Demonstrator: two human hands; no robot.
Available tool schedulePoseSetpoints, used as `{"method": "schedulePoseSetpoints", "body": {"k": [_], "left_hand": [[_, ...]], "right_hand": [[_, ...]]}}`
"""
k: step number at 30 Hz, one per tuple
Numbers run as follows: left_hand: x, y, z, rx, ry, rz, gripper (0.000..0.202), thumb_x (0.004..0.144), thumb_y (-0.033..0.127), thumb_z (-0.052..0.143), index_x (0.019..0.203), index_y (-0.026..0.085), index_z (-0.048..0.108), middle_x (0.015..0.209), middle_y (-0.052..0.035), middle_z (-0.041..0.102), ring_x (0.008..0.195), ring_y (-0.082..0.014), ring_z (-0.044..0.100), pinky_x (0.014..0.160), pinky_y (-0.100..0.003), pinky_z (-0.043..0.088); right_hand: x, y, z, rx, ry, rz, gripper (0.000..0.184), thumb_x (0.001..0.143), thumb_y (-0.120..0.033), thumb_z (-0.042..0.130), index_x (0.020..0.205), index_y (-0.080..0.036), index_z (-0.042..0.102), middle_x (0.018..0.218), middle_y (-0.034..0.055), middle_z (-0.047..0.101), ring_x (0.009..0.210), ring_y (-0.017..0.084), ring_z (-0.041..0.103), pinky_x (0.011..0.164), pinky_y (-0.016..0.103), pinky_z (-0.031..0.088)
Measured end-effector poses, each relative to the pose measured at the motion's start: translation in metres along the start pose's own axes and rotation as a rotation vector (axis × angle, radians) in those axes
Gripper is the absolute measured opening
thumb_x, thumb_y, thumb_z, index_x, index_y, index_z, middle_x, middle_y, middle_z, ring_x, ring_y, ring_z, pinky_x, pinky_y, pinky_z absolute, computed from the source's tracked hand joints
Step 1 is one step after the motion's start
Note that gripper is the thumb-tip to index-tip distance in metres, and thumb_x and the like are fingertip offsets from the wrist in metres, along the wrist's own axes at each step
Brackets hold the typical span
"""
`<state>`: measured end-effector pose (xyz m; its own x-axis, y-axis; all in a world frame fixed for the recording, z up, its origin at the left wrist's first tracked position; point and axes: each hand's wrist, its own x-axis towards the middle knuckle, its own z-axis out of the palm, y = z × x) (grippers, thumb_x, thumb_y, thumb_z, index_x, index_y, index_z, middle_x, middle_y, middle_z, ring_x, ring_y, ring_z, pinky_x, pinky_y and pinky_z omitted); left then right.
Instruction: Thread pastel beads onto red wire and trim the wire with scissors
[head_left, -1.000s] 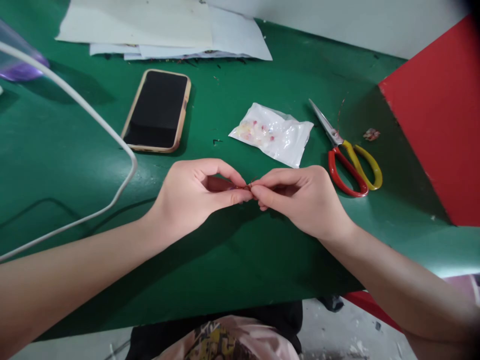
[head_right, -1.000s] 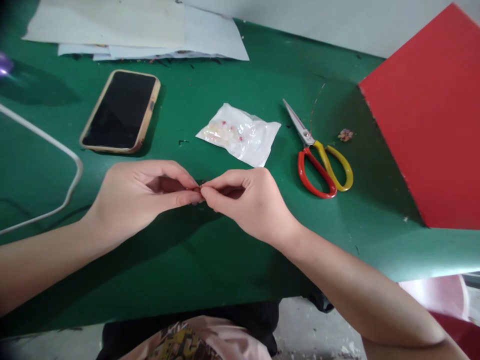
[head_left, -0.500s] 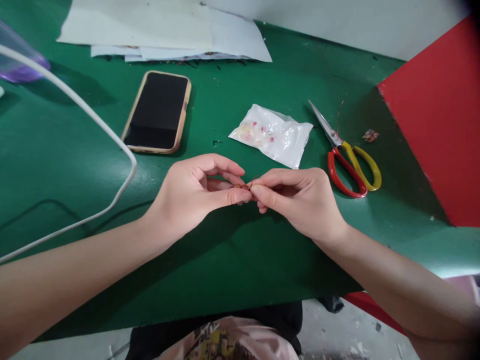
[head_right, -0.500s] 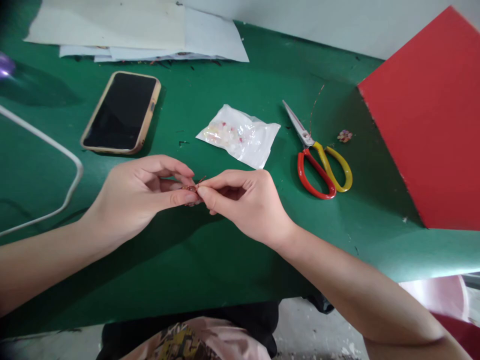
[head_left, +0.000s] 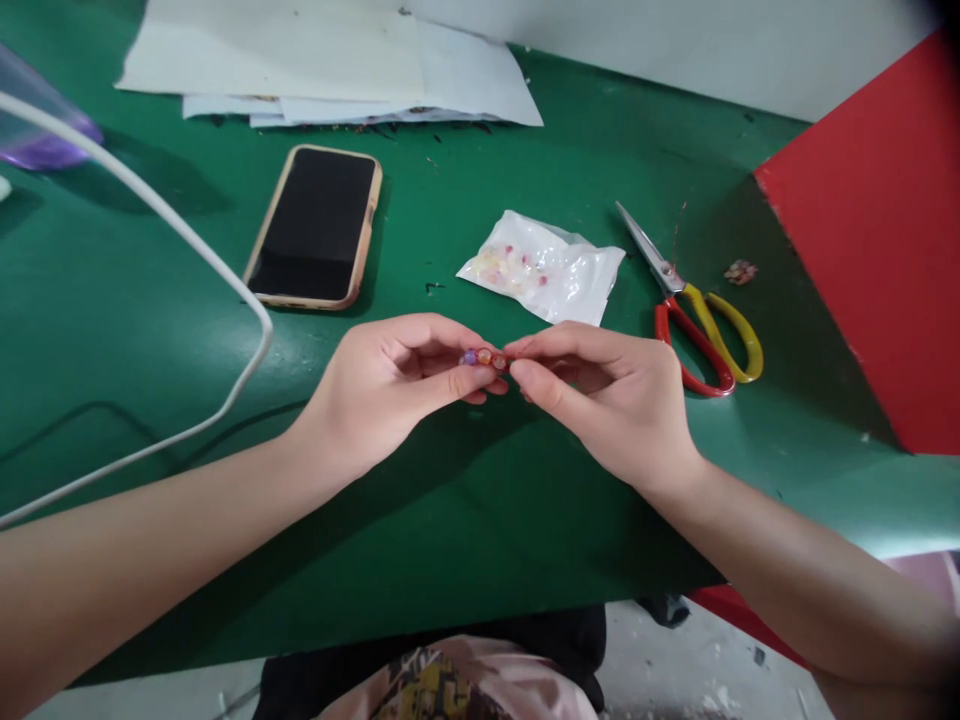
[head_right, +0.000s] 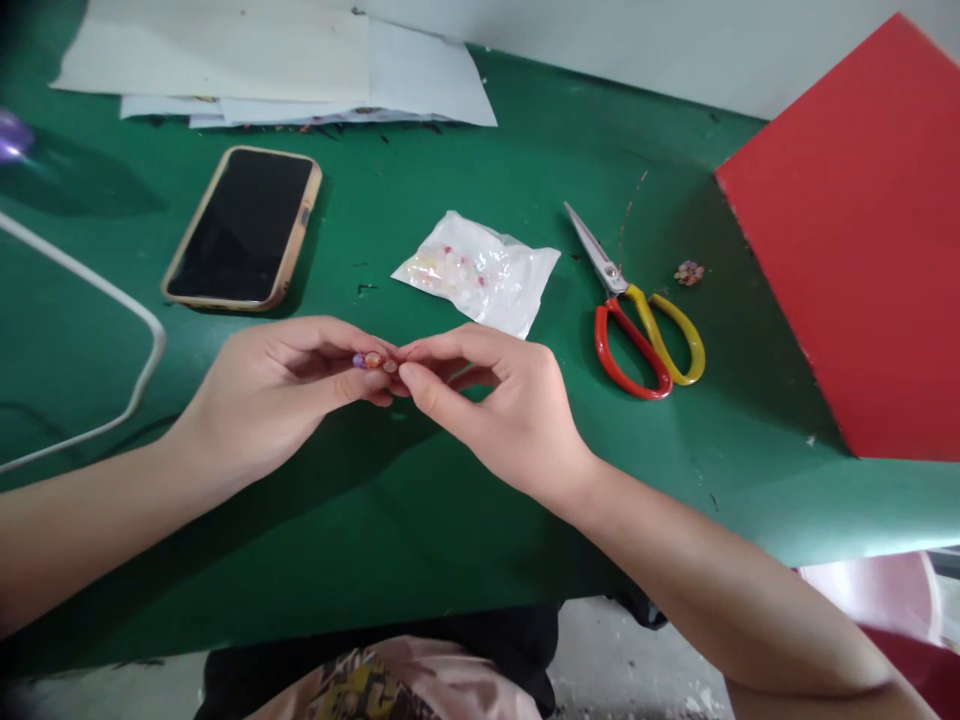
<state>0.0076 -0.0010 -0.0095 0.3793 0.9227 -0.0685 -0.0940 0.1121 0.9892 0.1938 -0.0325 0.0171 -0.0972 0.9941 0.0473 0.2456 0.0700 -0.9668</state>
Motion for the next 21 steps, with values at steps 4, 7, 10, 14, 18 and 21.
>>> {"method": "schedulePoseSetpoints", "body": {"k": [4, 7, 10, 14, 18, 21], "left_hand": [[0.0, 0.004, 0.001, 0.043, 0.014, -0.004, 0.007, 0.076, 0.015, 0.075, 0.08, 0.019, 0.072, 0.08, 0.0012, 0.076, 0.068, -0.0128, 0.073, 0.066, -0.02, 0.063], [0.0, 0.006, 0.001, 0.031, -0.005, -0.012, 0.008, 0.076, 0.015, 0.076, 0.081, 0.019, 0.072, 0.078, 0.0015, 0.075, 0.067, -0.013, 0.073, 0.066, -0.02, 0.063], [-0.001, 0.007, 0.001, 0.016, -0.032, -0.019, 0.011, 0.075, 0.016, 0.077, 0.084, 0.021, 0.073, 0.076, 0.002, 0.075, 0.066, -0.0131, 0.073, 0.065, -0.019, 0.063], [-0.001, 0.007, 0.0, 0.002, -0.088, -0.022, 0.012, 0.075, 0.017, 0.077, 0.085, 0.022, 0.073, 0.076, 0.0023, 0.075, 0.062, -0.0136, 0.073, 0.062, -0.019, 0.063], [-0.001, 0.006, -0.001, -0.011, -0.164, -0.025, 0.015, 0.074, 0.015, 0.077, 0.087, 0.022, 0.074, 0.076, 0.0022, 0.075, 0.063, -0.0152, 0.074, 0.063, -0.021, 0.064], [0.0, 0.006, -0.002, -0.056, -0.208, -0.047, 0.023, 0.071, 0.011, 0.079, 0.089, 0.023, 0.074, 0.077, 0.002, 0.076, 0.065, -0.0168, 0.074, 0.064, -0.023, 0.065]], "right_hand": [[0.004, 0.002, -0.004, 0.138, -0.085, 0.102, 0.024, 0.078, -0.038, 0.073, 0.097, -0.023, 0.073, 0.088, 0.0018, 0.073, 0.081, 0.016, 0.069, 0.074, 0.028, 0.058], [0.008, 0.006, -0.009, 0.279, -0.105, 0.166, 0.026, 0.082, -0.046, 0.066, 0.09, -0.022, 0.075, 0.083, 0.0014, 0.073, 0.08, 0.014, 0.068, 0.075, 0.027, 0.057], [0.013, 0.009, -0.013, 0.367, -0.171, 0.242, 0.017, 0.081, -0.037, 0.07, 0.081, -0.022, 0.076, 0.077, -0.0001, 0.072, 0.071, 0.01, 0.065, 0.069, 0.022, 0.055], [0.017, 0.009, -0.018, 0.481, -0.379, 0.416, 0.013, 0.081, -0.03, 0.071, 0.079, -0.018, 0.075, 0.071, 0.0, 0.069, 0.063, 0.008, 0.062, 0.059, 0.019, 0.054], [0.018, 0.006, -0.023, 0.503, -0.439, 0.461, 0.021, 0.082, -0.036, 0.068, 0.08, -0.016, 0.076, 0.072, 0.0016, 0.068, 0.062, 0.009, 0.062, 0.058, 0.02, 0.054], [0.018, 0.004, -0.024, 0.466, -0.509, 0.466, 0.021, 0.08, -0.036, 0.071, 0.079, -0.015, 0.076, 0.069, 0.0011, 0.069, 0.06, 0.008, 0.062, 0.057, 0.019, 0.054]]}}
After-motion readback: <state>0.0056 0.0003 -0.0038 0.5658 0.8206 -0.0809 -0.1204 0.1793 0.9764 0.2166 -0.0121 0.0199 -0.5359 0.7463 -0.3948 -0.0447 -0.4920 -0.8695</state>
